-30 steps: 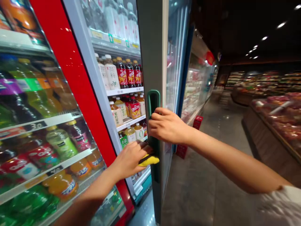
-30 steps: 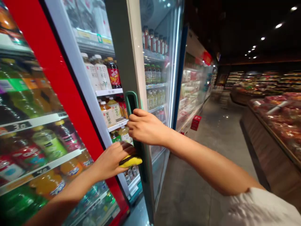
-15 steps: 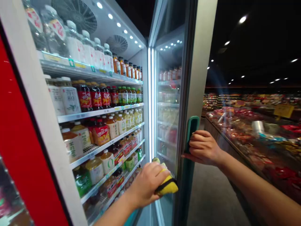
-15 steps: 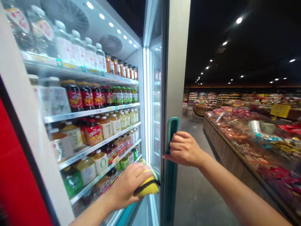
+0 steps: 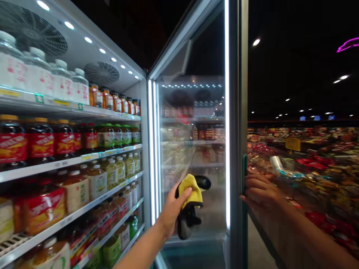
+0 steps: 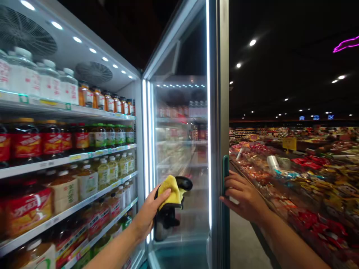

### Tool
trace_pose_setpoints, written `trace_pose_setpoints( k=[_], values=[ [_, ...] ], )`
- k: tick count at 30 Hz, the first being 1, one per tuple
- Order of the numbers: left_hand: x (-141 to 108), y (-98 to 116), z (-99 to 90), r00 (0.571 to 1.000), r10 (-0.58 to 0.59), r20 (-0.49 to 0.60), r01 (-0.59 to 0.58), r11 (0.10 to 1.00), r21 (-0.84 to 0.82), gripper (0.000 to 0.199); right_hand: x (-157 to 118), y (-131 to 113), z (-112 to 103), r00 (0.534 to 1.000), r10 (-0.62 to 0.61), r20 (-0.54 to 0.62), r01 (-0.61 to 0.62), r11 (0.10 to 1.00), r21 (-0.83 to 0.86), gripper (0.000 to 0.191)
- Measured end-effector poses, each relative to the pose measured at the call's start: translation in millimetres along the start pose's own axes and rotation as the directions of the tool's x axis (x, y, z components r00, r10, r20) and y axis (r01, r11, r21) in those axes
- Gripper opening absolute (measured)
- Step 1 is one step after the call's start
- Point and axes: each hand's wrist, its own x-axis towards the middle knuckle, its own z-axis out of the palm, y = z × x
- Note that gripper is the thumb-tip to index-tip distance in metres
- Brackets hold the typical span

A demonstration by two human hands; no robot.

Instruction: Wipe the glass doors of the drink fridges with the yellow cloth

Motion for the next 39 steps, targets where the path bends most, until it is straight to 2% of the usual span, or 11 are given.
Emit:
trace_pose_setpoints(
  k=[5, 10, 14, 16, 19, 22, 26, 30, 34, 36, 39],
  values=[
    [46, -11, 37.3, 0.989, -0.134, 0.059, 0.143, 0.970, -0.198, 0.045, -30, 39, 6, 0.993, 0.117, -0.017, -0.117, 0.993, -0.025, 0.018],
    [81, -31, 51.8, 0.973, -0.199, 0.113, 0.225, 0.928, -0.298, 0.024, -46, 66, 9, 0.977, 0.210, 0.018, -0.206, 0.969, -0.137, 0.022],
    [104, -37, 54.7, 0.953, -0.239, 0.185, 0.287, 0.908, -0.306, 0.018, -34, 46, 26, 0.914, 0.391, -0.111, -0.403, 0.830, -0.385, 0.024],
    [117, -36, 58.5, 0.952, -0.211, 0.223, 0.273, 0.915, -0.298, 0.021, -14, 27, 49, 0.887, 0.441, -0.135, -0.461, 0.828, -0.320, 0.008],
    [138, -28, 64.2, 0.939, -0.147, 0.310, 0.253, 0.907, -0.336, 0.026, 24, 11, 92, 0.897, 0.442, 0.034, -0.442, 0.897, 0.003, 0.071],
    [160, -11, 60.5, 0.862, -0.079, 0.501, 0.288, 0.889, -0.356, 0.038, 56, 17, 128, 0.911, 0.407, 0.071, -0.411, 0.879, 0.243, 0.083],
    [194, 16, 47.8, 0.680, 0.045, 0.732, 0.268, 0.914, -0.305, 0.060, 81, 42, 148, 0.927, 0.373, -0.047, -0.358, 0.913, 0.199, 0.083],
    [234, 30, 50.6, 0.593, 0.162, 0.789, 0.119, 0.951, -0.285, 0.076, 108, 80, 138, 0.941, 0.297, -0.164, -0.308, 0.950, -0.044, 0.090],
    [275, 38, 59.3, 0.657, 0.386, 0.648, -0.318, 0.921, -0.227, 0.072, 167, 134, 92, 0.914, 0.273, -0.299, -0.379, 0.835, -0.398, 0.082],
    [293, 45, 61.4, 0.623, 0.541, 0.565, -0.604, 0.792, -0.092, 0.063, 201, 162, 67, 0.918, 0.250, -0.309, -0.392, 0.700, -0.597, 0.077],
    [315, 61, 62.7, 0.475, 0.688, 0.549, -0.864, 0.482, 0.144, 0.053, 227, 194, 57, 0.909, 0.317, -0.272, -0.403, 0.496, -0.769, 0.074]
  ],
)
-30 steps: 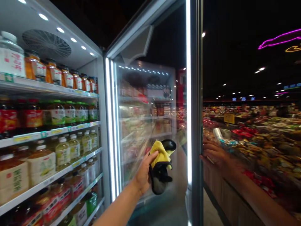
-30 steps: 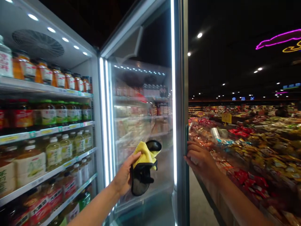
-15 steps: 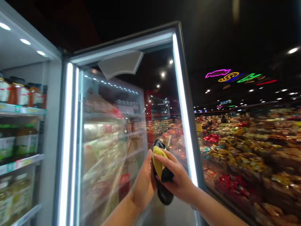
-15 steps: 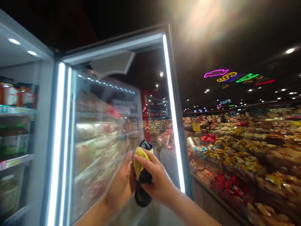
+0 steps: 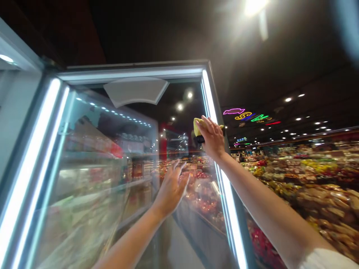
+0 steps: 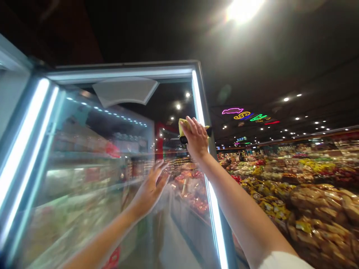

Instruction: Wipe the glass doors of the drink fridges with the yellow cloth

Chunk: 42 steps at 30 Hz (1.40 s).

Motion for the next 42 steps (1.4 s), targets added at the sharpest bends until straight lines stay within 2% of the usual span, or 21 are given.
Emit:
trace_pose_setpoints(
  k=[4, 7, 10, 13, 15, 16, 18, 20, 21, 23, 25, 27, 28, 29, 31, 33, 34, 37, 39, 41, 42],
  values=[
    [25, -8, -17.4, 0.984, 0.175, 0.034, -0.176, 0.930, 0.323, 0.052, -17, -3, 30, 0.975, -0.149, 0.163, 0.165, 0.983, -0.085, 0.067],
    [38, -13, -32.1, 0.962, 0.268, 0.062, -0.267, 0.857, 0.441, 0.051, -10, 4, 40, 0.958, -0.226, 0.179, 0.246, 0.964, -0.104, 0.052],
    [47, -19, -42.2, 0.948, 0.311, 0.072, -0.305, 0.815, 0.493, 0.051, 54, 15, 41, 0.991, -0.064, 0.120, 0.076, 0.992, -0.104, 0.060],
    [54, -28, -43.0, 0.947, 0.317, 0.053, -0.299, 0.810, 0.505, 0.049, 125, 10, 44, 0.989, 0.148, 0.021, -0.147, 0.987, -0.060, 0.067],
    [58, -36, -41.0, 0.944, 0.328, 0.039, -0.301, 0.806, 0.509, 0.047, 144, -3, 50, 0.970, 0.238, -0.044, -0.239, 0.971, -0.024, 0.068],
    [59, -41, -40.8, 0.942, 0.333, 0.035, -0.303, 0.803, 0.513, 0.047, 142, -10, 54, 0.975, 0.217, -0.057, -0.218, 0.976, -0.016, 0.066],
    [58, -50, -43.5, 0.938, 0.344, 0.029, -0.307, 0.794, 0.525, 0.047, 123, -16, 59, 0.999, 0.031, -0.033, -0.032, 0.999, -0.022, 0.055],
    [56, -59, -50.7, 0.934, 0.358, 0.025, -0.314, 0.781, 0.541, 0.046, 102, -10, 58, 0.979, -0.201, 0.021, 0.202, 0.978, -0.043, 0.039],
    [54, -63, -55.2, 0.931, 0.363, 0.023, -0.315, 0.773, 0.550, 0.045, 97, -3, 56, 0.965, -0.258, 0.042, 0.260, 0.964, -0.062, 0.035],
    [51, -71, -63.8, 0.931, 0.364, 0.011, -0.305, 0.763, 0.570, 0.045, 104, 11, 51, 0.979, -0.195, 0.056, 0.200, 0.973, -0.113, 0.034],
    [50, -77, -69.3, 0.937, 0.349, -0.021, -0.271, 0.763, 0.587, 0.045, 127, 18, 48, 0.999, 0.039, 0.031, -0.034, 0.989, -0.144, 0.038],
    [50, -81, -71.5, 0.941, 0.333, -0.053, -0.238, 0.768, 0.595, 0.044, 146, 13, 51, 0.969, 0.247, -0.016, -0.247, 0.958, -0.145, 0.046],
    [50, -83, -71.8, 0.942, 0.329, -0.061, -0.230, 0.769, 0.596, 0.044, 149, 8, 54, 0.958, 0.284, -0.038, -0.286, 0.947, -0.144, 0.048],
    [51, -84, -72.1, 0.943, 0.327, -0.064, -0.226, 0.770, 0.597, 0.044, 146, 1, 57, 0.963, 0.265, -0.049, -0.270, 0.952, -0.147, 0.049],
    [52, -88, -73.2, 0.941, 0.331, -0.067, -0.227, 0.768, 0.599, 0.044, 126, -8, 63, 0.994, 0.106, -0.035, -0.111, 0.980, -0.163, 0.045],
    [52, -90, -74.8, 0.937, 0.341, -0.076, -0.230, 0.766, 0.600, 0.042, 104, -8, 64, 0.998, -0.059, 0.000, 0.058, 0.982, -0.181, 0.040],
    [52, -91, -75.4, 0.934, 0.346, -0.085, -0.230, 0.767, 0.599, 0.042, 100, -4, 64, 0.997, -0.081, 0.003, 0.080, 0.977, -0.195, 0.040],
    [54, -91, -73.7, 0.926, 0.356, -0.124, -0.216, 0.771, 0.599, 0.040, 121, 8, 63, 0.994, 0.104, -0.042, -0.111, 0.971, -0.211, 0.046],
    [55, -91, -69.6, 0.922, 0.359, -0.142, -0.207, 0.770, 0.604, 0.040, 148, 8, 64, 0.959, 0.272, -0.079, -0.282, 0.946, -0.159, 0.051],
    [57, -92, -65.8, 0.920, 0.367, -0.136, -0.210, 0.756, 0.620, 0.042, 161, 0, 68, 0.954, 0.288, -0.087, -0.296, 0.950, -0.099, 0.053],
    [58, -93, -64.9, 0.919, 0.371, -0.131, -0.211, 0.745, 0.633, 0.043, 159, -5, 70, 0.971, 0.226, -0.080, -0.232, 0.969, -0.082, 0.052]
  ],
)
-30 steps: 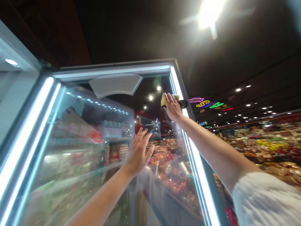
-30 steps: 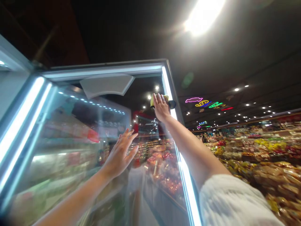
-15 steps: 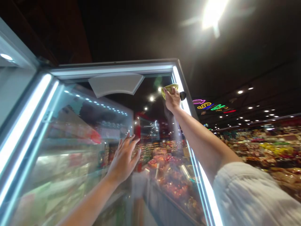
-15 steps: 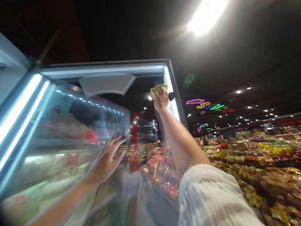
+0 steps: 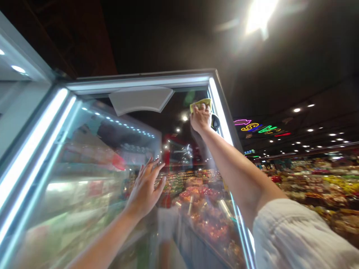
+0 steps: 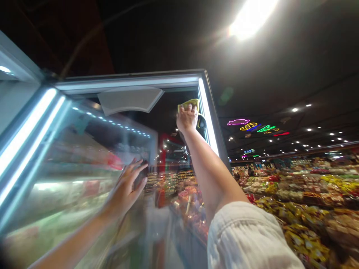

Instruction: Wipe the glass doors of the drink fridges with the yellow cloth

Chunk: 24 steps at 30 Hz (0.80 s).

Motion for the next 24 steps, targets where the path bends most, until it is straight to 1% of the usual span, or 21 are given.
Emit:
trace_pose_setpoints(
  k=[1, 2, 3, 4, 5, 6, 8, 10, 11, 12, 13, 14, 15, 16, 17, 18, 19, 21, 22, 24],
  values=[
    [1, -1, 1.0, 1.000, 0.007, 0.000, -0.007, 1.000, 0.018, 0.045, -9, -1, 1, 0.995, -0.104, 0.004, 0.104, 0.994, 0.014, 0.048],
    [2, -3, 1.4, 1.000, 0.012, -0.001, -0.012, 0.999, 0.039, 0.046, -22, 1, 0, 0.975, -0.222, 0.012, 0.221, 0.975, 0.020, 0.045],
    [3, -6, 1.3, 1.000, 0.015, -0.006, -0.014, 0.998, 0.061, 0.047, -34, 7, -2, 0.945, -0.327, 0.024, 0.326, 0.945, 0.020, 0.042],
    [5, -9, 0.7, 1.000, 0.015, -0.009, -0.015, 0.996, 0.084, 0.047, -45, 15, -5, 0.916, -0.399, 0.034, 0.399, 0.917, 0.014, 0.040],
    [7, -11, 0.1, 1.000, 0.015, -0.013, -0.013, 0.994, 0.107, 0.047, -50, 25, -8, 0.902, -0.430, 0.037, 0.431, 0.903, 0.003, 0.038],
    [10, -13, -0.5, 1.000, 0.012, -0.016, -0.010, 0.992, 0.130, 0.047, -50, 35, -10, 0.908, -0.418, 0.028, 0.418, 0.908, -0.012, 0.037],
    [17, -14, -0.1, 1.000, -0.004, -0.016, 0.007, 0.986, 0.169, 0.048, -36, 44, -10, 0.954, -0.301, -0.020, 0.300, 0.954, -0.030, 0.037],
    [24, -12, 3.2, 1.000, -0.026, -0.012, 0.028, 0.980, 0.197, 0.051, -16, 35, -5, 0.981, -0.181, -0.064, 0.181, 0.983, -0.006, 0.039],
    [27, -10, 5.6, 0.999, -0.035, -0.007, 0.035, 0.977, 0.208, 0.052, -11, 25, -1, 0.983, -0.170, -0.065, 0.171, 0.985, 0.016, 0.040],
    [29, -8, 8.3, 0.999, -0.039, 0.000, 0.038, 0.975, 0.218, 0.052, -11, 14, 2, 0.977, -0.207, -0.050, 0.210, 0.977, 0.039, 0.041],
    [31, -7, 10.6, 0.999, -0.041, 0.006, 0.038, 0.973, 0.226, 0.053, -15, 3, 5, 0.957, -0.288, -0.027, 0.289, 0.955, 0.061, 0.042],
    [31, -7, 12.3, 0.999, -0.038, 0.010, 0.034, 0.972, 0.234, 0.053, -24, -4, 7, 0.920, -0.392, -0.001, 0.391, 0.917, 0.082, 0.041],
    [31, -8, 13.1, 0.999, -0.030, 0.014, 0.026, 0.970, 0.240, 0.053, -36, -7, 8, 0.869, -0.494, 0.021, 0.489, 0.866, 0.102, 0.040],
    [29, -11, 12.9, 1.000, -0.020, 0.016, 0.015, 0.969, 0.245, 0.053, -48, -5, 8, 0.819, -0.573, 0.037, 0.565, 0.816, 0.118, 0.038],
    [28, -15, 11.6, 1.000, -0.006, 0.018, 0.002, 0.968, 0.250, 0.053, -57, 1, 6, 0.787, -0.616, 0.040, 0.608, 0.784, 0.126, 0.036],
    [26, -21, 9.5, 1.000, 0.008, 0.018, -0.012, 0.967, 0.256, 0.052, -63, 10, 4, 0.783, -0.622, 0.029, 0.614, 0.779, 0.124, 0.034],
    [24, -28, 7.0, 1.000, 0.019, 0.016, -0.022, 0.965, 0.263, 0.052, -64, 20, 3, 0.806, -0.591, 0.006, 0.587, 0.802, 0.110, 0.033],
    [22, -42, 1.6, 1.000, 0.017, 0.010, -0.019, 0.960, 0.279, 0.052, -52, 30, 4, 0.885, -0.460, -0.071, 0.464, 0.883, 0.074, 0.030],
    [22, -49, -0.7, 1.000, 0.006, 0.009, -0.008, 0.958, 0.288, 0.053, -42, 28, 6, 0.916, -0.386, -0.107, 0.394, 0.917, 0.063, 0.031],
    [23, -59, -4.4, 1.000, -0.022, 0.013, 0.017, 0.954, 0.298, 0.054, -26, 9, 14, 0.951, -0.275, -0.141, 0.286, 0.957, 0.057, 0.036]
  ],
)
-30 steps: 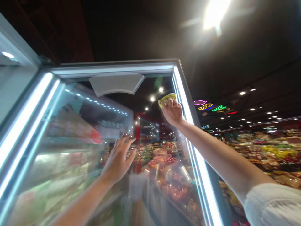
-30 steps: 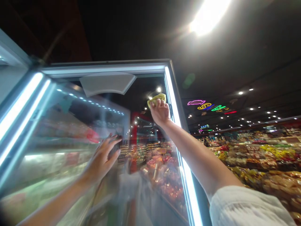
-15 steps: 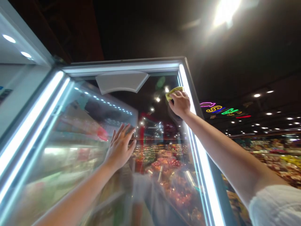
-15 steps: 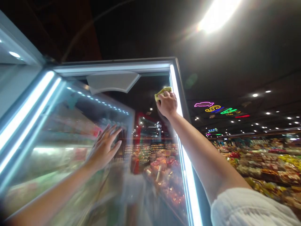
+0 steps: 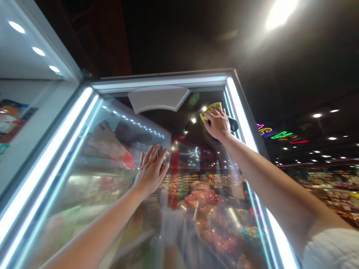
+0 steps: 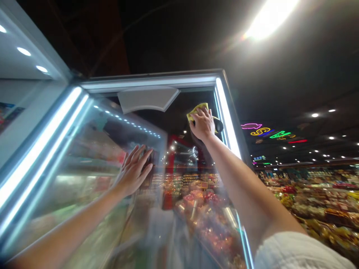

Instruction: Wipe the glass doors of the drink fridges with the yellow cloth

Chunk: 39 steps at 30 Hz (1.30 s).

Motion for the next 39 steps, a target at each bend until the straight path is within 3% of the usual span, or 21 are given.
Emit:
trace_pose_setpoints(
  k=[2, 4, 6, 8, 10, 12, 14, 15, 16, 18, 21, 23, 25, 27, 28, 30, 32, 34, 35, 37, 39],
  values=[
    [2, -7, -1.2, 1.000, -0.001, 0.016, 0.001, 1.000, 0.002, 0.054, 8, -26, 12, 1.000, 0.011, 0.025, -0.011, 1.000, -0.002, 0.044],
    [2, -12, -4.2, 0.999, 0.025, 0.025, -0.025, 1.000, 0.002, 0.054, -1, -47, 17, 0.989, -0.112, 0.096, 0.110, 0.994, 0.021, 0.046],
    [1, -19, -9.3, 0.998, 0.062, 0.027, -0.062, 0.998, 0.005, 0.055, -21, -52, 13, 0.940, -0.301, 0.163, 0.291, 0.953, 0.082, 0.040],
    [-1, -30, -15.3, 0.995, 0.092, 0.026, -0.092, 0.996, 0.011, 0.055, -37, -40, 5, 0.906, -0.389, 0.167, 0.372, 0.920, 0.124, 0.034],
    [-3, -43, -20.1, 0.994, 0.106, 0.019, -0.106, 0.994, 0.023, 0.055, -37, -28, 3, 0.962, -0.257, 0.087, 0.250, 0.964, 0.089, 0.030],
    [-5, -55, -22.1, 0.994, 0.106, 0.004, -0.106, 0.994, 0.038, 0.055, -22, -33, 10, 0.999, -0.029, -0.020, 0.030, 0.999, 0.041, 0.030],
    [-7, -65, -21.3, 0.994, 0.107, -0.003, -0.107, 0.993, 0.048, 0.055, -6, -59, 24, 0.991, 0.119, -0.068, -0.118, 0.993, 0.018, 0.035],
    [-9, -68, -20.3, 0.994, 0.111, 0.001, -0.111, 0.993, 0.050, 0.056, -2, -77, 31, 0.991, 0.122, -0.052, -0.122, 0.992, 0.017, 0.038],
    [-11, -71, -19.3, 0.994, 0.113, 0.007, -0.113, 0.992, 0.050, 0.056, -2, -94, 36, 0.997, 0.074, -0.013, -0.074, 0.997, 0.027, 0.040],
    [-16, -77, -18.1, 0.993, 0.116, 0.022, -0.117, 0.992, 0.046, 0.056, -13, -117, 40, 0.985, -0.145, 0.091, 0.138, 0.987, 0.087, 0.039],
    [-23, -86, -19.8, 0.991, 0.128, 0.030, -0.129, 0.991, 0.029, 0.056, -38, -110, 29, 0.895, -0.420, 0.151, 0.391, 0.901, 0.186, 0.026],
    [-26, -93, -22.1, 0.988, 0.146, 0.041, -0.146, 0.989, 0.015, 0.057, -41, -89, 21, 0.928, -0.358, 0.103, 0.340, 0.927, 0.155, 0.020],
    [-28, -99, -23.8, 0.987, 0.151, 0.054, -0.152, 0.988, 0.011, 0.057, -27, -78, 23, 0.992, -0.127, 0.013, 0.126, 0.989, 0.079, 0.019],
    [-29, -103, -24.2, 0.987, 0.144, 0.066, -0.145, 0.989, 0.010, 0.058, -8, -88, 32, 0.996, 0.067, -0.054, -0.065, 0.997, 0.029, 0.023],
    [-29, -104, -24.0, 0.988, 0.140, 0.072, -0.141, 0.990, 0.008, 0.058, 0, -99, 39, 0.993, 0.100, -0.060, -0.099, 0.995, 0.017, 0.027],
    [-27, -104, -23.5, 0.988, 0.131, 0.080, -0.131, 0.991, 0.002, 0.058, 3, -123, 49, 1.000, 0.005, -0.006, -0.005, 1.000, 0.021, 0.035],
    [-25, -103, -22.9, 0.989, 0.120, 0.085, -0.120, 0.993, -0.002, 0.058, -7, -136, 50, 0.973, -0.208, 0.096, 0.201, 0.977, 0.075, 0.037],
    [-22, -103, -22.2, 0.990, 0.113, 0.088, -0.113, 0.994, -0.003, 0.059, -23, -129, 41, 0.903, -0.394, 0.171, 0.372, 0.916, 0.149, 0.033],
    [-20, -104, -21.7, 0.990, 0.111, 0.091, -0.112, 0.994, -0.005, 0.060, -29, -120, 36, 0.890, -0.420, 0.178, 0.395, 0.905, 0.159, 0.030],
    [-17, -106, -20.2, 0.990, 0.107, 0.093, -0.107, 0.994, -0.008, 0.061, -29, -102, 29, 0.941, -0.312, 0.130, 0.299, 0.948, 0.107, 0.025],
    [-16, -108, -17.8, 0.992, 0.101, 0.081, -0.100, 0.995, -0.009, 0.061, -16, -98, 32, 0.996, -0.083, 0.039, 0.082, 0.996, 0.029, 0.024]
  ],
)
